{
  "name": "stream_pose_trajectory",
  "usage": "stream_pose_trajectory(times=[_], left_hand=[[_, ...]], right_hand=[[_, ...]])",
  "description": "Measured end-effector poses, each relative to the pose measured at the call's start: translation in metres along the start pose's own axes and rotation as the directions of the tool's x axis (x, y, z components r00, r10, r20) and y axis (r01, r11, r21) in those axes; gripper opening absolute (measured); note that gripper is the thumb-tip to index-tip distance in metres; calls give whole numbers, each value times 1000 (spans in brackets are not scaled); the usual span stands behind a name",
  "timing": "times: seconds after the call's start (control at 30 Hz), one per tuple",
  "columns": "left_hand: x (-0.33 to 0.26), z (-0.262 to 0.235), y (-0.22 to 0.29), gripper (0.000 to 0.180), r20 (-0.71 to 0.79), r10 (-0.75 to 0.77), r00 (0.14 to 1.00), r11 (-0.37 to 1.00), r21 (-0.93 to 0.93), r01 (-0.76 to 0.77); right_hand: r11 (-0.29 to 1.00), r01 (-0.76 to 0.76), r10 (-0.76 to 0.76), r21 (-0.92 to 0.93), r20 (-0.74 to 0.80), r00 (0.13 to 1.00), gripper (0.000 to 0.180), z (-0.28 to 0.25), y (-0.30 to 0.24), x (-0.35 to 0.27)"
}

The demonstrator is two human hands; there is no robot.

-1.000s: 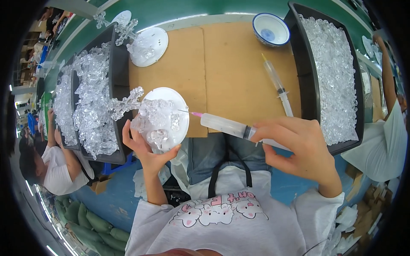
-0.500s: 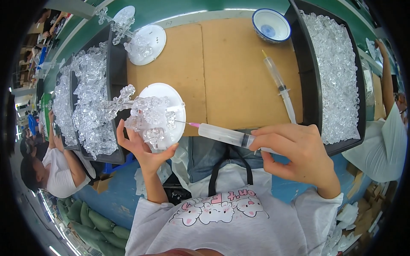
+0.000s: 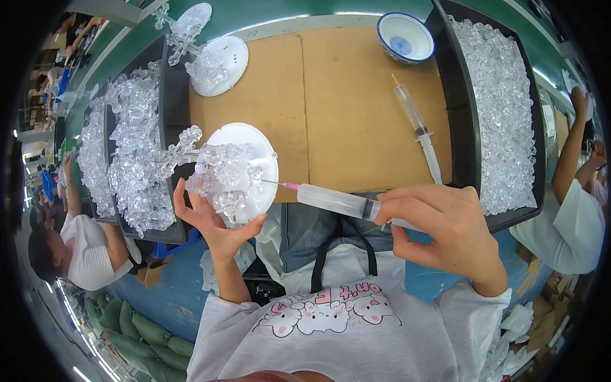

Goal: Assembling plastic decorative crystal-like components onto circular bases using a syringe to apply adhesive.

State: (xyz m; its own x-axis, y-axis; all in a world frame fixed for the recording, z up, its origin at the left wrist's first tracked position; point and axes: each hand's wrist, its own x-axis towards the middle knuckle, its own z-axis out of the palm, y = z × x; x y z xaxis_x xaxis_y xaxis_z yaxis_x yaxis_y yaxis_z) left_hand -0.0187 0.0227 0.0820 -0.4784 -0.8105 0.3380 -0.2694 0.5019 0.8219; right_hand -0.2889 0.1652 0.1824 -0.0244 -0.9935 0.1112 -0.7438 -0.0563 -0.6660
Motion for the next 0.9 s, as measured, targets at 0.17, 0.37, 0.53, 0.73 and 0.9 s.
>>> stream_pose_trajectory(times=[0.17, 0.37, 0.53, 0.73, 0.9], left_hand=[[0, 2, 0, 114, -21, -13, 1000, 997, -70, 12], [1, 4, 0, 115, -31, -32, 999, 992, -126, 27], [1, 8, -2, 115, -48, -70, 996, 974, -217, 58], [1, 9, -7, 118, -33, -62, 998, 985, -166, 56], [4, 19, -19, 110, -47, 2, 999, 1000, -2, -2]], right_hand=[[1000, 1, -1, 3, -10, 1000, 22, 0, 0, 0], [1000, -5, 5, 12, -5, 1000, 22, -2, 0, -1], [999, -16, 17, 47, -17, 1000, 22, -2, 1, -4], [977, -126, 128, 170, -1, 992, 20, -4, 7, -16], [616, -251, 369, 746, 7, 929, 22, 44, 23, -19]])
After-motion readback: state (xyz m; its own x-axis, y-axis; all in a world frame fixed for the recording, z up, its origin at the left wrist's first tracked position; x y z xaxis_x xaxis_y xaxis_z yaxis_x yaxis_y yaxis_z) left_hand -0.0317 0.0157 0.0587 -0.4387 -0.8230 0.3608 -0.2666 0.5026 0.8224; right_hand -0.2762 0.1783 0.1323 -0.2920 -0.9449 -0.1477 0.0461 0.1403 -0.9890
